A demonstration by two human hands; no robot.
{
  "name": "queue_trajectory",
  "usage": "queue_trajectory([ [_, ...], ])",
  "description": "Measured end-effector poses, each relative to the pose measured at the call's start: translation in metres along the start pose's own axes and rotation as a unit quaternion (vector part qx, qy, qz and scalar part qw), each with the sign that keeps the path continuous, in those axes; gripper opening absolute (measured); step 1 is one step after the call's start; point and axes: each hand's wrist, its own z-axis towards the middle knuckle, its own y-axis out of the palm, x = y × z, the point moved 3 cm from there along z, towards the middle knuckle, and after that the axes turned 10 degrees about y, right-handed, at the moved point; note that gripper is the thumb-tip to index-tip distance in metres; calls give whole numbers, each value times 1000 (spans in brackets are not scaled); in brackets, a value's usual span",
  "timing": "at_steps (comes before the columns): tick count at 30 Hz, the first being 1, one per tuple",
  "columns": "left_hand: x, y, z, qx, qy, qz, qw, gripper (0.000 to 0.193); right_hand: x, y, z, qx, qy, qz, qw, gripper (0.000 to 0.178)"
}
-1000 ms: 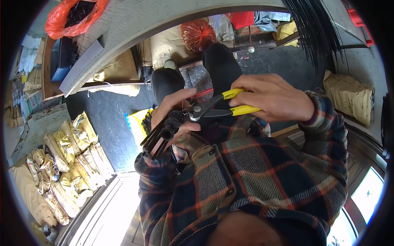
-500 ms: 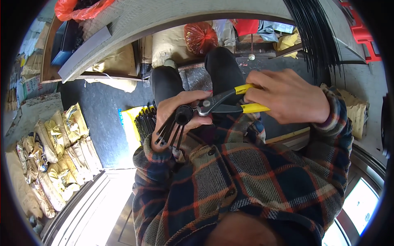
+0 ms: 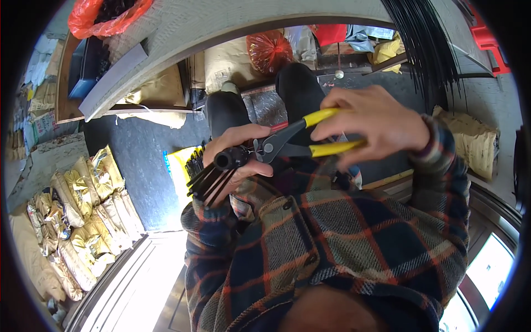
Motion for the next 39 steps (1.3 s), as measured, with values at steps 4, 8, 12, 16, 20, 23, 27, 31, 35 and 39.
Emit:
queue_trajectory([
  [4, -4, 6, 4, 33, 48, 25, 998, 52, 7, 31, -3, 182, 37, -202, 962, 58],
  [8, -1, 7, 3, 54, 13, 20, 998, 52, 3, 23, 12, 233, 35, -235, 943, 54],
  [12, 0, 3, 0, 87, 15, 6, 996, 53, 5, 28, 18, 233, 27, -251, 939, 52],
  [16, 2, -1, -2, 71, 19, 29, 997, 53, 4, 38, 13, 232, 29, -189, 954, 41],
  [20, -5, 0, -3, 82, 18, 17, 996, 59, 0, 35, 14, 247, 17, -200, 948, 31],
  [23, -18, -4, -5, 91, 1, -8, 996, 68, 0, 32, 7, 214, 19, -189, 958, 27],
  [27, -4, 5, 16, 70, 20, -114, 991, 87, -2, 10, -7, -65, 62, 83, 993, 19],
  [31, -8, 5, 31, 94, 22, -115, 989, 100, 4, 45, -15, -326, 184, 580, 723, 28],
  [35, -9, 3, 40, 88, 5, -104, 991, 104, -18, 96, -3, -281, 4, 771, 571, 38],
  [39, -23, -14, 32, 47, 36, -154, 986, 107, -44, 111, 21, -210, -47, 825, 523, 44],
])
